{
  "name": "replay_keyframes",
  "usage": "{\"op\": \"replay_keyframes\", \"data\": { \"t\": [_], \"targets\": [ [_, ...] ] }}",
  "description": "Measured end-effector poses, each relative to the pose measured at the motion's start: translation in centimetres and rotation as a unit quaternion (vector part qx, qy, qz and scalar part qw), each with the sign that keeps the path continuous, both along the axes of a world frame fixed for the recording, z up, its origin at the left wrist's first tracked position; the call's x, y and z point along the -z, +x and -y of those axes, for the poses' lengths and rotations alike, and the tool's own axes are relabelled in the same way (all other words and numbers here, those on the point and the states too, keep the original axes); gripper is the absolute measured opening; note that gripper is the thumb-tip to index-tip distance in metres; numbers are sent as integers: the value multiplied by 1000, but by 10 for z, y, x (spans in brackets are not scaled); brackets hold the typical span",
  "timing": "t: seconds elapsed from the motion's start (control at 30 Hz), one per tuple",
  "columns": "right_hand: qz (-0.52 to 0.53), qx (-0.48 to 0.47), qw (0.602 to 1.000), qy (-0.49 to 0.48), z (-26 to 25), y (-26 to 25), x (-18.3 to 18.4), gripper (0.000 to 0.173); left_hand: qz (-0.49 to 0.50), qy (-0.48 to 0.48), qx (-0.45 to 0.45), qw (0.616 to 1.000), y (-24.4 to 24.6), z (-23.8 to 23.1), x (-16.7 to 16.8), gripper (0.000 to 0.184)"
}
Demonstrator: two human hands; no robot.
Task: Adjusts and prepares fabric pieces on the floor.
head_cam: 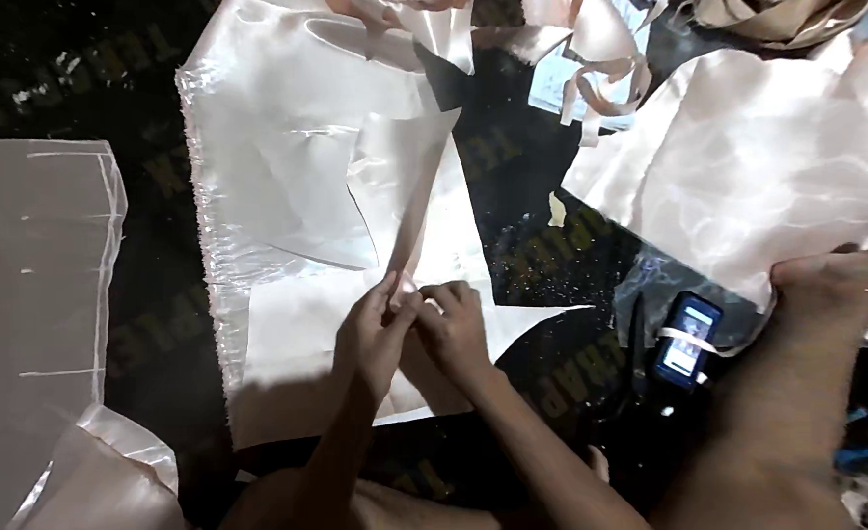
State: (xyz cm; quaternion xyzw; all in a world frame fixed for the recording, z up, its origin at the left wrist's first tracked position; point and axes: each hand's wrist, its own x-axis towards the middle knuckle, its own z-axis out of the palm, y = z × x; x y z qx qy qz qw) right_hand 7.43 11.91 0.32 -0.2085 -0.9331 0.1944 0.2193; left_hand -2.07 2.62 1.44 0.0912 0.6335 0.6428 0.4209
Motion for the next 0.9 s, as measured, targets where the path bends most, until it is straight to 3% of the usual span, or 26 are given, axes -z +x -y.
{"op": "replay_keyframes", "data": {
  "t": [0.17,0.27,0.33,0.43,0.53,0.6,0.63,0.67,0.73,0.8,0.83,0.9],
  "targets": [
    [-47,-27,998,-26,44,14,12,19,-35,-146,-63,987,-12,6,17,23],
    [-81,16,982,-169,50,29,8,36,-31,-133,-64,989,-15,9,17,26],
    [-82,82,948,-296,40,34,2,38,9,-92,-91,992,-14,8,13,26],
    [-53,183,819,-541,18,27,-5,46,127,-50,-137,981,-14,8,2,30],
    [-25,176,636,-751,11,14,-12,64,287,-4,-206,936,-17,6,-18,31],
    [-43,125,510,-850,12,10,-11,63,312,31,-202,928,-21,11,-19,33],
    [-65,108,469,-874,12,9,-7,59,298,25,-188,936,-24,14,-15,33],
    [-87,107,456,-879,12,7,-5,54,267,-3,-177,947,-28,17,-10,30],
    [-103,135,502,-848,9,4,-7,51,150,-87,-157,972,-35,25,4,27],
    [-58,134,600,-787,6,6,-16,49,32,-142,-122,982,-38,30,16,30],
    [-28,119,647,-753,6,9,-20,39,19,-150,-103,983,-38,30,16,39],
    [29,92,692,-715,3,16,-27,18,45,-155,-62,985,-37,25,14,62]
  ]
}}
